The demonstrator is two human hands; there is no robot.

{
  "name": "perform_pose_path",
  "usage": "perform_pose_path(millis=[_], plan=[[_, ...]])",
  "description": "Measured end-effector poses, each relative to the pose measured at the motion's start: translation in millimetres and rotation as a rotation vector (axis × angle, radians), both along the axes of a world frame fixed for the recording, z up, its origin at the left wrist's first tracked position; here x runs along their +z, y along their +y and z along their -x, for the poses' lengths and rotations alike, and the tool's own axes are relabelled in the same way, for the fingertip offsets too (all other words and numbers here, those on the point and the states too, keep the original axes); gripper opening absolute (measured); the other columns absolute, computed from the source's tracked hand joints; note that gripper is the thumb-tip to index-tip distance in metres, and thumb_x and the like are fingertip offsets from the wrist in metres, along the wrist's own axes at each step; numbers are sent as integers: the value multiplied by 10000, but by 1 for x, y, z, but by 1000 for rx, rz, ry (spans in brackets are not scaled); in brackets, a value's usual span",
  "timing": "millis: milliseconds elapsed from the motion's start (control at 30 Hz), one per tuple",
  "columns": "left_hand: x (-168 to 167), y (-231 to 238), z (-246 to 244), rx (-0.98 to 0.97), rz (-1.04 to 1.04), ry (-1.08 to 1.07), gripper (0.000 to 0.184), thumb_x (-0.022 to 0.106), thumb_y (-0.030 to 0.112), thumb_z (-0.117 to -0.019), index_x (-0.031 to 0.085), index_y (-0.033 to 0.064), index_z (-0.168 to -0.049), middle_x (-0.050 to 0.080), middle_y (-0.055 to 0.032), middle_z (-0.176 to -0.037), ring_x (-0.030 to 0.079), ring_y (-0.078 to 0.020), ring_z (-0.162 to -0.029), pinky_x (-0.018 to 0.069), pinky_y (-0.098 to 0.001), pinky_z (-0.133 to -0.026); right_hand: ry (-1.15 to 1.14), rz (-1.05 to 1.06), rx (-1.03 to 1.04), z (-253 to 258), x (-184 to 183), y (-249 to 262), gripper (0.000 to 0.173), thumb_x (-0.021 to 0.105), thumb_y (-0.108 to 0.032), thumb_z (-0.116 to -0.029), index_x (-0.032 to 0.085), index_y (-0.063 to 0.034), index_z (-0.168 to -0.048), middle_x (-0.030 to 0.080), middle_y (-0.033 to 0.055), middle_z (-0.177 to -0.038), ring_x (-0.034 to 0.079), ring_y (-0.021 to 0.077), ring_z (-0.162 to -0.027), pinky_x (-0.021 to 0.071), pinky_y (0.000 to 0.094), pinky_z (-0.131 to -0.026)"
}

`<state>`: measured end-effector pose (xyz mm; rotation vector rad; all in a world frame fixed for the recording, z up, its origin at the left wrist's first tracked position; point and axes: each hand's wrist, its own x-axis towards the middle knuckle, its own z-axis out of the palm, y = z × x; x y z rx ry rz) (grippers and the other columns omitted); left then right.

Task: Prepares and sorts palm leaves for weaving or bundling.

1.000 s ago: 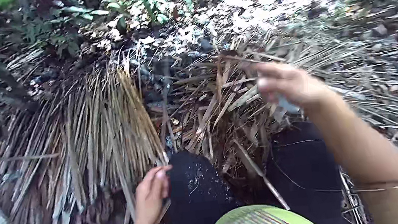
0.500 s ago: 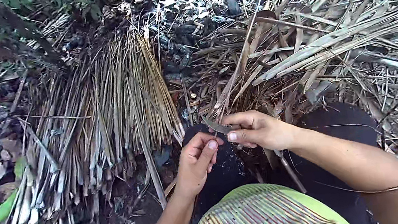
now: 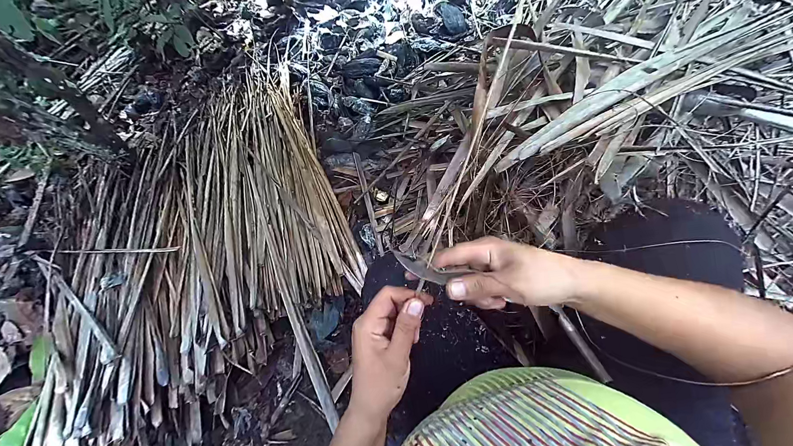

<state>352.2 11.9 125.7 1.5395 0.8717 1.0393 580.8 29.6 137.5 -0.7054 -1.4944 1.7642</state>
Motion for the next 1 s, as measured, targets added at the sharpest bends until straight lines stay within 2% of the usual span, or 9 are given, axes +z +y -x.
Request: perform_pose_path(millis=[167, 267, 400, 600, 667, 733, 867, 933, 1000], plan=[[-5, -7, 11, -21, -4, 23, 136, 590, 273, -1032, 695, 188, -1014, 586, 193, -736, 469, 121, -595, 379, -62, -534, 176, -174, -387, -38, 28, 27, 383, 491, -166, -1031, 544, -85, -1402, 480, -136, -642, 437, -47, -510, 405, 121, -491], [-7, -5, 13, -40, 53, -32, 132, 602, 279, -1024, 704, 198, -1002, 559, 185, -689, 462, 109, -565, 376, -69, -511, 129, -61, -244, -20, 13, 14, 452, 531, -168, -986, 507, -140, -1436, 532, -112, -660, 476, -32, -512, 436, 143, -495], [-7, 0, 15, -118, 107, -107, 146, 613, 337, -1015, 703, 224, -995, 585, 182, -710, 455, 118, -562, 366, -62, -507, 67, -29, 53, 5, -5, 2, 348, 513, -156, -1039, 572, -29, -1357, 567, -130, -762, 434, -99, -570, 372, 91, -521], [-22, -10, 45, -235, 226, -110, 157, 621, 382, -1004, 723, 263, -998, 553, 188, -660, 443, 126, -548, 358, -57, -510, 197, -401, -563, -91, 54, 72, 330, 456, -169, -1026, 541, -125, -1343, 495, -184, -633, 453, -45, -503, 429, 147, -504], [-25, -10, 47, -224, 238, -109, 150, 624, 369, -1003, 725, 258, -1000, 526, 186, -637, 428, 124, -535, 345, -59, -495, 248, -416, -620, -97, 61, 77, 336, 423, -164, -1042, 494, -128, -1368, 462, -166, -609, 454, -19, -483, 442, 165, -490], [-25, -6, 44, -201, 245, -123, 151, 632, 362, -1000, 728, 246, -993, 517, 179, -627, 425, 116, -526, 344, -63, -488, 190, -293, -525, -65, 48, 58, 366, 460, -148, -1002, 525, -126, -1361, 476, -155, -593, 457, -33, -472, 436, 156, -467], [-19, 2, 36, -189, 291, -169, 128, 654, 345, -984, 730, 243, -969, 519, 180, -610, 442, 108, -512, 363, -67, -482, 21, 2, 71, 13, -13, 7, 365, 514, -134, -1034, 555, -21, -1378, 569, -79, -759, 433, -58, -559, 379, 129, -519], [-20, 3, 39, -247, 320, -199, 124, 647, 338, -992, 724, 242, -976, 500, 183, -606, 436, 104, -509, 362, -71, -484, 18, -10, 78, 10, -9, 10, 354, 496, -130, -1037, 566, 1, -1359, 554, -93, -752, 421, -75, -560, 366, 113, -517], [-25, 2, 48, -296, 364, -224, 124, 650, 347, -989, 722, 247, -974, 491, 191, -600, 436, 104, -507, 366, -73, -489, 83, -93, -106, -17, 8, 27, 360, 472, -127, -1035, 567, -14, -1363, 522, -129, -709, 420, -89, -554, 367, 99, -520]])
